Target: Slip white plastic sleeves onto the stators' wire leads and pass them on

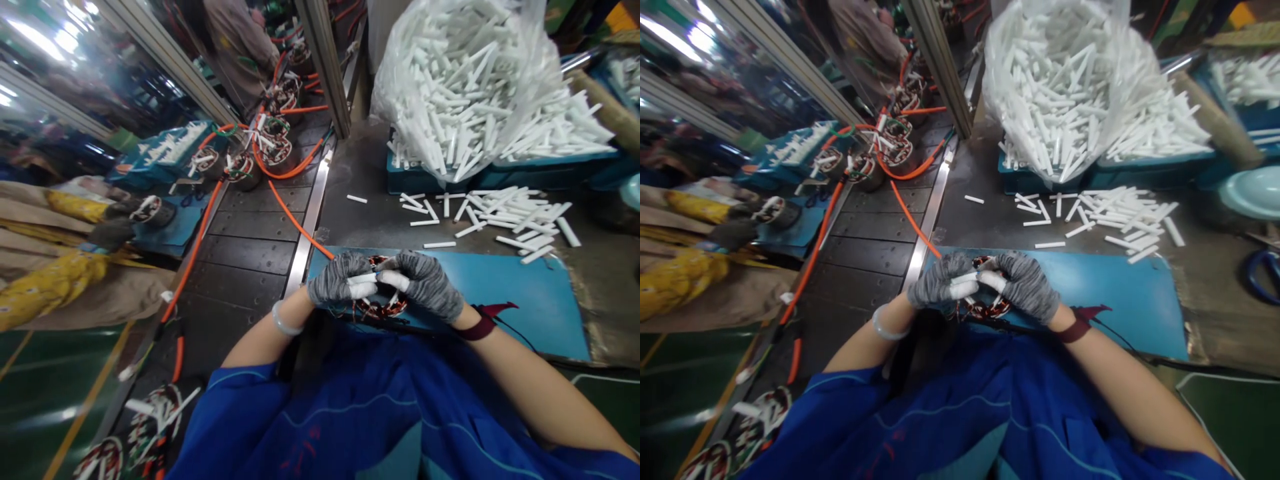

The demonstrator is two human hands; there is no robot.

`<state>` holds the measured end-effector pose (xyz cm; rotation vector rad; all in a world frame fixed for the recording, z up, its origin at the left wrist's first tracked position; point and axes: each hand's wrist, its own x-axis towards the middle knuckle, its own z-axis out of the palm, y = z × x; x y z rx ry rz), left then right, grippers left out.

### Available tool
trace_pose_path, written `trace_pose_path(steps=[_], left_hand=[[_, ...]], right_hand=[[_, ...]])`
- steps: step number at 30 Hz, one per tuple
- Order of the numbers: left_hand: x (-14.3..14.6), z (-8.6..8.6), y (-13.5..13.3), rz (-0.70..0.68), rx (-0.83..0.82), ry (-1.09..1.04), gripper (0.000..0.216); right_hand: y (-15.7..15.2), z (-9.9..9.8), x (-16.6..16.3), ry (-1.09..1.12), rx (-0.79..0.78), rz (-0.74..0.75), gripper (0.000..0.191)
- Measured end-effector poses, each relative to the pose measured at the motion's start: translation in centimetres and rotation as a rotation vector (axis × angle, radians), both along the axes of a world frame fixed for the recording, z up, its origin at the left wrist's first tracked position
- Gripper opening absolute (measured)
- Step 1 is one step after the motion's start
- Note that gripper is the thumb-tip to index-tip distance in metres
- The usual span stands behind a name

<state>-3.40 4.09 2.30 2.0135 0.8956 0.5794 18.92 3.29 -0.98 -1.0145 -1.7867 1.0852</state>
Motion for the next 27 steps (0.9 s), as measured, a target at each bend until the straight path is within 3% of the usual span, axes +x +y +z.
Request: trace_pose_path(steps=[4, 8, 11, 14, 17, 21, 24, 27], left_hand=[[-0.4, 0.7, -1.6, 0.179, 0.209, 0.246, 0.034], [-0.6, 0.9, -2.0, 0.114, 0.368, 0.392, 0.039], [0.6, 0.8, -1.4, 0.044, 0.459, 0.525, 0.044], [2.8, 0.9, -0.5, -0.034, 0.492, 0.615, 0.046], [3.9, 1.4, 0.2, -0.129, 0.479, 0.627, 0.046], [0.7, 1.7, 0.8, -0.187, 0.466, 0.477, 0.052], [-3.5, 0.4, 1.1, -0.303, 0.333, 0.289, 0.069], [-6.0, -1.5, 0.7, -0.291, 0.218, 0.268, 0.07]], right_hand=[[-0.5, 0.0, 0.6, -0.232, 0.203, 0.026, 0.027], [-0.3, 0.0, 3.2, -0.373, 0.277, 0.098, 0.032], [0.2, 0.2, 4.8, -0.228, 0.095, 0.143, 0.033], [0.2, 0.0, 5.2, -0.043, -0.141, 0.075, 0.038], [-0.6, -0.6, 5.4, 0.023, -0.214, 0.003, 0.04], [-1.9, -1.1, 6.2, -0.078, -0.131, -0.079, 0.037], [-2.5, -1.1, 6.3, -0.123, -0.174, 0.045, 0.041], [-2.5, -1.5, 5.6, -0.154, -0.16, 0.148, 0.047]])
